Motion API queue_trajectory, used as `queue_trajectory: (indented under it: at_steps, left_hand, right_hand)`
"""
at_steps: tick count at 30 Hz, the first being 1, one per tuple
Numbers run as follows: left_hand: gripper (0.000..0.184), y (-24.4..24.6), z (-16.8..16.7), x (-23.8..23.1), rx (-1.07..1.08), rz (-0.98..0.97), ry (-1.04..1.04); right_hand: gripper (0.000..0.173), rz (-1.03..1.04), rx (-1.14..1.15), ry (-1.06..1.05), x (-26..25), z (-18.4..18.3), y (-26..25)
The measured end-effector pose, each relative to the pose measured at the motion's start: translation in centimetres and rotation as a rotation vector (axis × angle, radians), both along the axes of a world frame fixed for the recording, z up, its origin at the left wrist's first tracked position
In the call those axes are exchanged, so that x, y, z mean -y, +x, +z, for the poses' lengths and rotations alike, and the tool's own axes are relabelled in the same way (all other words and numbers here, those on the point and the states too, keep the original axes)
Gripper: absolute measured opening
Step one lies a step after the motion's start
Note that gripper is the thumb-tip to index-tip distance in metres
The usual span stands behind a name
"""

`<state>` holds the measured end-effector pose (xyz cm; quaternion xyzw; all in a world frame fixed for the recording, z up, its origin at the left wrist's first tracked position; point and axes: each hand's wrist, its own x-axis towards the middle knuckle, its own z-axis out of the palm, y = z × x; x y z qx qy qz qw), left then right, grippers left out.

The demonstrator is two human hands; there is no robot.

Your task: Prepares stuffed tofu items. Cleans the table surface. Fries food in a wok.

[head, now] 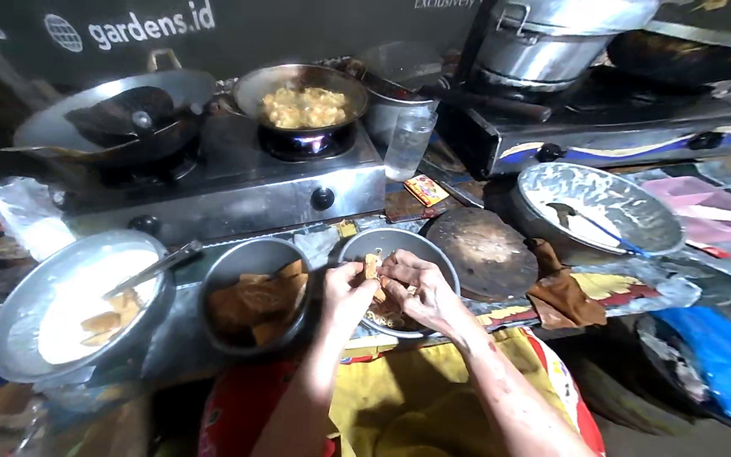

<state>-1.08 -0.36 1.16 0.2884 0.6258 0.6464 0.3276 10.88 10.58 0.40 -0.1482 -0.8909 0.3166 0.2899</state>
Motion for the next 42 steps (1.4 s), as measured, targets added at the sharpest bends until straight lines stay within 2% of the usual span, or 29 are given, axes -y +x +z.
queue_trajectory:
  at_steps: [4,7,10,13,21,26,32,34,35,36,39,42]
  left_hand:
    - [0.018,-0.2,-0.6,0.1,-0.081,-0.052,0.061]
    - [0.018,-0.3,0.0,0.3,0.042,-0.01,0.069]
    - [0.018,-0.4,0.5,0.2,0.19,0.057,0.091]
    - [0.019,-0.3,0.6,0.0,0.23,0.118,0.102]
    - [0.022,-0.1,-0.2,0.0,0.038,0.07,0.151]
    - [0.022,-0.1,-0.3,0.0,0.006,0.078,0.163]
    - [0.021,-0.3,-0.9,0.0,-0.007,0.049,0.227]
    - [0.024,-0.4,-1.1,0.0,-0.028,0.036,0.28]
    - [0.025,-0.4,-1.1,0.0,-0.04,0.028,0.306]
    - [0.026,-0.4,-1.2,0.0,-0.054,0.023,0.331]
    - [0.025,-0.3,-1.2,-0.1,-0.076,0.032,0.368]
    - [0.025,-0.3,-1.2,-0.2,-0.101,0.08,0.324]
  right_hand:
    - [0.018,-0.075,-0.057,-0.06,-0.5,-0.4,-0.5]
    - [0.02,-0.046,-0.122,-0.154,-1.4,-0.3,0.2]
    - [0.03,-0.005,-0.046,-0.222,-1.7,-0.1,1.0]
    - [0.031,0.046,-0.023,-0.268,-1.0,0.1,1.5]
    - [0.023,-0.106,-0.024,-0.092,0.4,0.5,0.7]
    - [0.03,-0.043,-0.026,0.029,1.1,0.6,0.6]
    - [0.016,-0.12,-0.075,-0.133,-0.1,0.2,0.2]
    - [0.026,-0.141,-0.035,-0.244,-0.5,0.4,0.3]
    - [0.027,-0.128,-0.019,-0.291,-0.7,0.5,0.3]
    - [0.02,-0.116,-0.028,-0.315,-0.8,0.4,0.1]
    - [0.009,-0.159,-0.042,-0.258,-0.5,0.5,-0.9]
    - [0.011,-0.171,0.021,-0.191,-0.3,0.7,-1.8]
